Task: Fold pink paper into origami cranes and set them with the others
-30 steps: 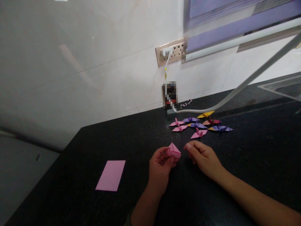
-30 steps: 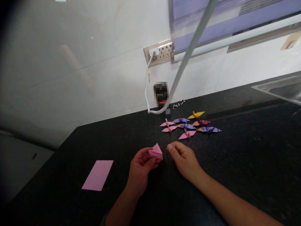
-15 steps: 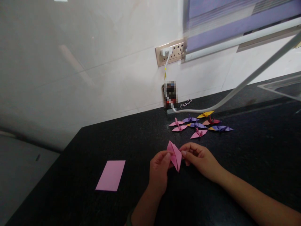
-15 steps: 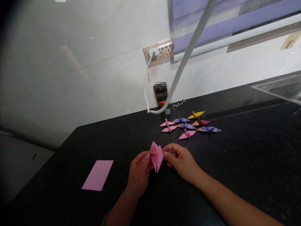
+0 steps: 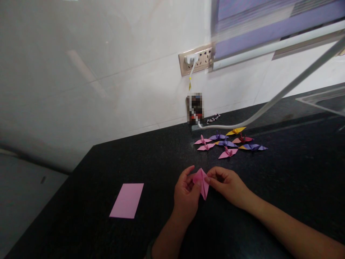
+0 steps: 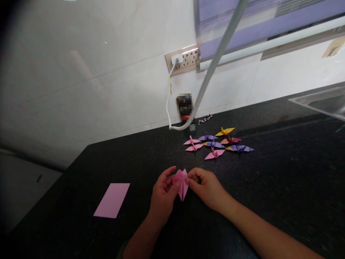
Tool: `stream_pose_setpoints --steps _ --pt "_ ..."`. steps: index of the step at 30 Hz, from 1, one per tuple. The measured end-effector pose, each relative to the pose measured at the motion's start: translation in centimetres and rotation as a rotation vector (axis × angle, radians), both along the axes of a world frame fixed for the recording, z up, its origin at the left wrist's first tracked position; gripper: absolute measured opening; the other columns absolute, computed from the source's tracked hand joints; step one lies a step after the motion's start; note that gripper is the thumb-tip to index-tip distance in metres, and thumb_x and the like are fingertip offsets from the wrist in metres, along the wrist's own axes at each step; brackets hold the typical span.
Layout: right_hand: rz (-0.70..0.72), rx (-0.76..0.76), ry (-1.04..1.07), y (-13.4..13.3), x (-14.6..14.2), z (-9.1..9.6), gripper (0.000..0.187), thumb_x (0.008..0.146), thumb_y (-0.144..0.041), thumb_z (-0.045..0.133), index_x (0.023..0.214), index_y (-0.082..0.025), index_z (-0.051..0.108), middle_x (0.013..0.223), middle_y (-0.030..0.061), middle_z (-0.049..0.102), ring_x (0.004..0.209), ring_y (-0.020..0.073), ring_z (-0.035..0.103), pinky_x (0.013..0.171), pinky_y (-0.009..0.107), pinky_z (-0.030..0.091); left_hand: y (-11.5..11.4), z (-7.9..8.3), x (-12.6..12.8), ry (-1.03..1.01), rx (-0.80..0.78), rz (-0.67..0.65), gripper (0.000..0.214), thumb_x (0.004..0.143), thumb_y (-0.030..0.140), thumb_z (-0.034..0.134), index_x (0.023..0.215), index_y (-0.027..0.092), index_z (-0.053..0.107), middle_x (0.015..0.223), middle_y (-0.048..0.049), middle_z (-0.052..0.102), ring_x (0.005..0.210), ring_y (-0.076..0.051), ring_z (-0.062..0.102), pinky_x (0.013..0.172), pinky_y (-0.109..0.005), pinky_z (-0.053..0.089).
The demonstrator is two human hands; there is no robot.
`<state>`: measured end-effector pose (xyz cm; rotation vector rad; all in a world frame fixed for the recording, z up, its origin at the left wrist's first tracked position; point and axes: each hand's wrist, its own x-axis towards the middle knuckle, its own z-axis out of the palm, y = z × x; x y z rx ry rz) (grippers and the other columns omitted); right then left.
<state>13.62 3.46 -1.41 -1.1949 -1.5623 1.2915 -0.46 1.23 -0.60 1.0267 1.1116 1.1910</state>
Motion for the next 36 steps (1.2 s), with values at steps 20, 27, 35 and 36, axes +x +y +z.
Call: stream_pose_setpoints --steps 20,27,35,36 --pt "0.074 0.035 -0.053 -0.07 -0.19 0.38 0.015 0.074 -0.025 0.049 0.067 -0.016 0.058 0.063 0.0003 0.056 0.058 0.0116 0.049 0.053 0.022 0.039 -0.08 -0.42 0.21 0.167 -0.074 -0.068 0.065 0.062 0.012 0.058 0.123 0.015 0.035 0.090 -0.0081 0.063 0.066 -0.013 0.058 0.052 -0.019 0.042" --pt "-0.032 0.063 -0.068 0.26 0.18 0.31 0.017 0.075 -0.030 0.048 0.070 -0.017 0.056 0.058 -0.0017 0.051 0.053 0.0104 0.045 0.049 0.021 0.036 -0.30 -0.88 0.04 0.172 -0.080 -0.131 0.064 0.062 0.010 0.056 0.122 0.017 0.037 0.090 -0.0070 0.063 0.069 -0.014 0.058 0.053 -0.019 0.042" --pt "0.025 0.002 -0.025 0.46 0.63 0.50 0.018 0.075 -0.035 0.050 0.076 -0.017 0.055 0.056 -0.0034 0.044 0.047 0.0077 0.038 0.042 0.019 0.031 0.30 -0.75 -0.03 0.035 -0.129 -0.030 0.061 0.060 0.008 0.059 0.118 0.012 0.041 0.095 -0.0114 0.062 0.080 -0.018 0.059 0.070 -0.026 0.045" --pt "0.072 0.004 -0.033 0.40 0.52 0.40 0.017 0.073 -0.033 0.053 0.078 -0.017 0.055 0.057 -0.0031 0.045 0.049 0.0078 0.038 0.043 0.019 0.031 0.36 -0.67 -0.08 0.014 -0.133 -0.022 0.060 0.061 0.009 0.059 0.118 0.012 0.041 0.096 -0.0118 0.062 0.080 -0.018 0.059 0.071 -0.027 0.045"
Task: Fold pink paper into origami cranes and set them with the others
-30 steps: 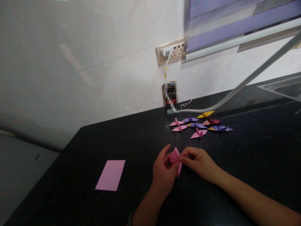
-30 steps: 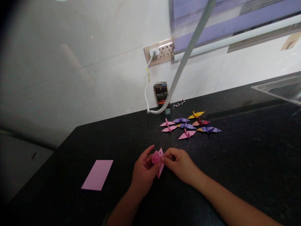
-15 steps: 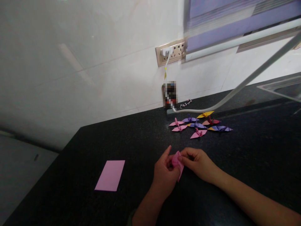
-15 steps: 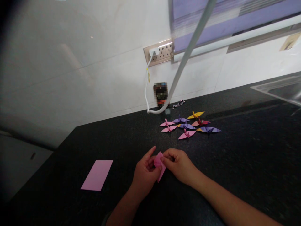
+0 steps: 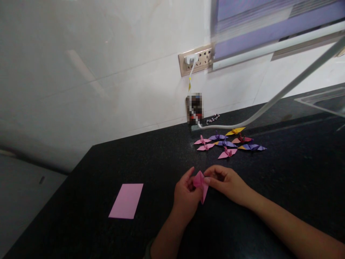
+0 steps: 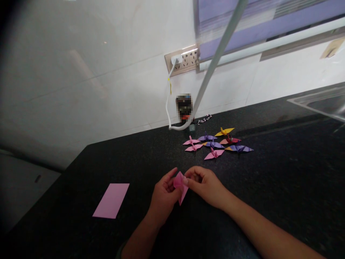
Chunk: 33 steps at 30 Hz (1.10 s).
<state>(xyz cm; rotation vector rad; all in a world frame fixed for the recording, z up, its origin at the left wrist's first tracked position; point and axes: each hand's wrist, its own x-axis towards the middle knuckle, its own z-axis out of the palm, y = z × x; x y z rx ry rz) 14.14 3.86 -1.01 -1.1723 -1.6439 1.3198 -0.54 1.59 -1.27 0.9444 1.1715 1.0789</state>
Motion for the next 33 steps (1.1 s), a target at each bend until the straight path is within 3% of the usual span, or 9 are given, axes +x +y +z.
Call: stream_pose_setpoints --steps 2,8,12,14,16,21,33 --pt "0.042 0.043 -0.038 -0.1 -0.2 -0.2 0.013 0.070 -0.029 0.056 0.075 -0.017 0.057 0.059 -0.0028 0.044 0.051 0.0082 0.038 0.045 0.019 0.031 0.1 0.2 -0.1 -0.037 -0.006 -0.001 0.059 0.061 0.009 0.059 0.117 0.012 0.041 0.096 -0.0120 0.062 0.080 -0.018 0.060 0.070 -0.028 0.046" --pt "-0.013 0.147 -0.116 0.0 -0.2 -0.4 0.015 0.075 -0.026 0.050 0.064 -0.017 0.053 0.063 -0.0014 0.045 0.058 0.0104 0.041 0.053 0.022 0.035 -0.1 0.6 -0.1 -0.173 -0.014 -0.049 0.055 0.061 0.001 0.053 0.114 0.014 0.044 0.108 -0.0123 0.056 0.090 -0.018 0.056 0.078 -0.029 0.043" --pt "-0.035 0.170 -0.089 0.0 0.0 -0.2 0.015 0.077 -0.025 0.048 0.065 -0.017 0.052 0.064 -0.0010 0.046 0.059 0.0106 0.042 0.054 0.022 0.036 0.0 0.7 -0.1 -0.254 -0.044 0.049 0.040 0.071 0.022 0.054 0.110 0.014 0.046 0.109 -0.0130 0.053 0.085 -0.019 0.057 0.075 -0.033 0.044" --pt "-0.043 0.148 -0.047 -0.1 0.0 -0.1 0.016 0.077 -0.027 0.047 0.065 -0.017 0.052 0.064 -0.0014 0.044 0.057 0.0100 0.042 0.051 0.021 0.036 0.1 0.8 -0.2 -0.293 -0.070 0.109 0.035 0.074 0.034 0.050 0.102 0.013 0.049 0.100 -0.0122 0.056 0.077 -0.018 0.059 0.069 -0.033 0.046" --pt "-0.032 0.107 -0.004 -0.1 0.0 -0.1 0.017 0.078 -0.029 0.047 0.067 -0.017 0.052 0.064 -0.0011 0.045 0.056 0.0097 0.042 0.049 0.020 0.037 0.1 0.9 -0.3 -0.306 -0.104 0.089 0.034 0.074 0.039 0.049 0.094 0.012 0.052 0.087 -0.0103 0.060 0.070 -0.017 0.060 0.066 -0.033 0.046" --pt "0.004 0.044 0.053 -0.1 -0.1 -0.2 0.017 0.076 -0.033 0.050 0.072 -0.017 0.054 0.067 -0.0005 0.049 0.057 0.0098 0.045 0.048 0.020 0.037 0.0 1.0 -0.3 -0.235 -0.134 -0.062 0.030 0.070 0.038 0.054 0.078 0.009 0.055 0.072 -0.0081 0.061 0.064 -0.016 0.059 0.061 -0.030 0.046" --pt "0.000 0.047 0.074 -0.1 -0.3 -1.2 0.013 0.070 -0.029 0.058 0.073 -0.017 0.054 0.067 -0.0013 0.048 0.055 0.0091 0.044 0.049 0.021 0.036 -0.2 0.6 -0.5 -0.081 -0.044 -0.044 0.024 0.068 0.030 0.059 0.079 0.008 0.061 0.068 -0.0055 0.062 0.062 -0.014 0.057 0.065 -0.030 0.047"
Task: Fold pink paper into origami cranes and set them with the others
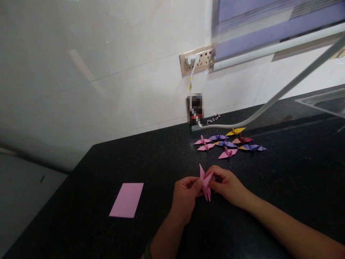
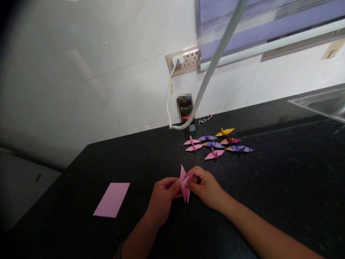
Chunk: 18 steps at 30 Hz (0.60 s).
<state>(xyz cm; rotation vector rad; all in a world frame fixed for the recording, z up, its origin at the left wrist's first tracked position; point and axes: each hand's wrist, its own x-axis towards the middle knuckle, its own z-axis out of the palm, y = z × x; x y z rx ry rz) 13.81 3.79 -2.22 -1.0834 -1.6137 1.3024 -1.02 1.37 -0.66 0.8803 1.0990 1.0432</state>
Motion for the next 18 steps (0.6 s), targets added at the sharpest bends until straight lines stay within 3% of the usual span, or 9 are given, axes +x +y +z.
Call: stream_pose_setpoints --steps 7,18 --pt "0.004 -0.032 0.030 -0.15 -0.08 0.26 0.009 0.073 -0.025 0.054 0.075 -0.017 0.052 0.064 -0.0022 0.048 0.052 0.0084 0.044 0.047 0.020 0.036 -0.13 0.39 0.18 -0.051 0.031 -0.055 0.028 0.074 0.034 0.050 0.079 0.009 0.062 0.070 -0.0070 0.062 0.065 -0.016 0.058 0.064 -0.031 0.047" --pt "-0.025 0.053 -0.004 -0.03 -0.03 -0.06 0.005 0.068 -0.018 0.057 0.071 -0.016 0.054 0.064 -0.0027 0.045 0.052 0.0078 0.041 0.047 0.020 0.034 -0.04 -0.44 0.07 0.051 0.018 0.000 0.022 0.064 0.030 0.061 0.074 0.010 0.063 0.065 -0.0040 0.061 0.059 -0.012 0.055 0.061 -0.027 0.045"
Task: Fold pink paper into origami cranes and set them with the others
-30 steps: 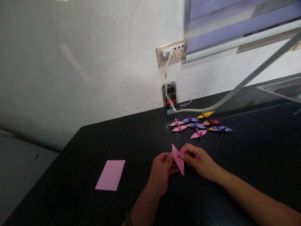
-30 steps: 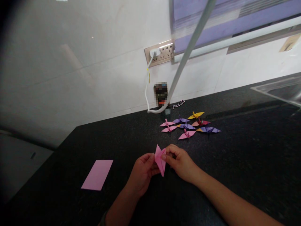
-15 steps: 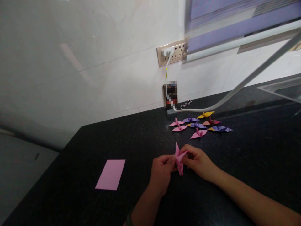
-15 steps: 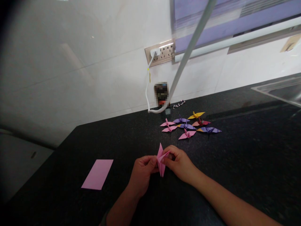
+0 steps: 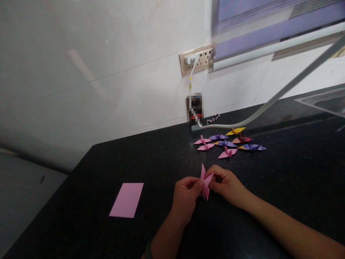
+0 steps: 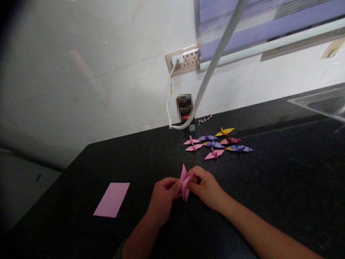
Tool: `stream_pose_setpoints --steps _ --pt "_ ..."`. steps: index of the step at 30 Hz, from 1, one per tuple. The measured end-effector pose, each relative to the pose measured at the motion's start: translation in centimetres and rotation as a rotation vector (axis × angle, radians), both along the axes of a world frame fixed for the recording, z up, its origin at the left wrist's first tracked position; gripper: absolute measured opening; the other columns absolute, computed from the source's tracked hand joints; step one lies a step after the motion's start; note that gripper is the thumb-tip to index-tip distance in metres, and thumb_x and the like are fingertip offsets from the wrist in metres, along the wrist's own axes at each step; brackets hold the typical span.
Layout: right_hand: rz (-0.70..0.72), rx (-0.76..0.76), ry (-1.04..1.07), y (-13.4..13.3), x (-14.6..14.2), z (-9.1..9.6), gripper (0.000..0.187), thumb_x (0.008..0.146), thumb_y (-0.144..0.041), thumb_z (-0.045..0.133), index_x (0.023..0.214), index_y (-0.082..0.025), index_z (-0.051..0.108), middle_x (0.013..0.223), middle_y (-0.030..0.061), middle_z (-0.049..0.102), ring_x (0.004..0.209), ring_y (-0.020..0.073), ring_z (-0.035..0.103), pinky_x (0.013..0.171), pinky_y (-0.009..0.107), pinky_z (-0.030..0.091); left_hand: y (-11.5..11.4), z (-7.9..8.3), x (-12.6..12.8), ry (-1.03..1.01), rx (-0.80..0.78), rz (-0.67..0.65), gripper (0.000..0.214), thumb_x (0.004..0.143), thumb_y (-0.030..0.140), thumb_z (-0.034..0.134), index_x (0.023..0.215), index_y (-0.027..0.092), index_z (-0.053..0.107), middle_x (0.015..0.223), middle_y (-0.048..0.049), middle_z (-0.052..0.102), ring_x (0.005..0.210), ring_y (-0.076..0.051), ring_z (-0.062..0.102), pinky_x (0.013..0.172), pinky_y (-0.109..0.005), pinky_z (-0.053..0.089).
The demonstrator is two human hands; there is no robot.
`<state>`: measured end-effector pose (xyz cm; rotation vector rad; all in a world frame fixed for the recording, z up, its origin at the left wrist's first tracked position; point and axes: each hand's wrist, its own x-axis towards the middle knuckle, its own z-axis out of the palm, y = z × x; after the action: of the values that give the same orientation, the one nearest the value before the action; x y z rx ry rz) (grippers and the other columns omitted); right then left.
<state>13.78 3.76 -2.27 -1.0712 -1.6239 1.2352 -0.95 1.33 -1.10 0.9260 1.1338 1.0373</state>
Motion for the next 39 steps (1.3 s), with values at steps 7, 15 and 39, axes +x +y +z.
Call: stream_pose_setpoints --steps 7,15,39 --pt "0.031 -0.087 0.034 -0.1 -0.1 -0.1 0.004 0.068 -0.016 0.055 0.067 -0.015 0.051 0.056 -0.0042 0.046 0.049 0.0075 0.041 0.045 0.019 0.033 -0.2 0.1 0.1 0.128 0.069 0.013 0.022 0.064 0.032 0.061 0.073 0.012 0.065 0.060 -0.0021 0.061 0.054 -0.010 0.051 0.053 -0.022 0.039" --pt "0.037 -0.094 0.024 -0.1 -0.2 -0.2 0.004 0.071 -0.018 0.054 0.071 -0.015 0.053 0.058 -0.0037 0.045 0.051 0.0076 0.041 0.046 0.019 0.033 -0.2 -0.1 0.1 0.137 0.065 0.005 0.024 0.066 0.034 0.059 0.073 0.012 0.064 0.061 -0.0022 0.059 0.055 -0.011 0.050 0.054 -0.022 0.039" --pt "-0.001 0.055 -0.168 -0.7 -0.4 1.0 0.019 0.082 -0.026 0.040 0.070 -0.017 0.051 0.065 -0.0002 0.051 0.057 0.0098 0.048 0.051 0.021 0.038 0.0 0.4 0.2 0.267 0.032 0.078 0.030 0.064 0.040 0.058 0.059 0.011 0.056 0.049 0.0019 0.049 0.044 -0.007 0.038 0.043 -0.019 0.030"
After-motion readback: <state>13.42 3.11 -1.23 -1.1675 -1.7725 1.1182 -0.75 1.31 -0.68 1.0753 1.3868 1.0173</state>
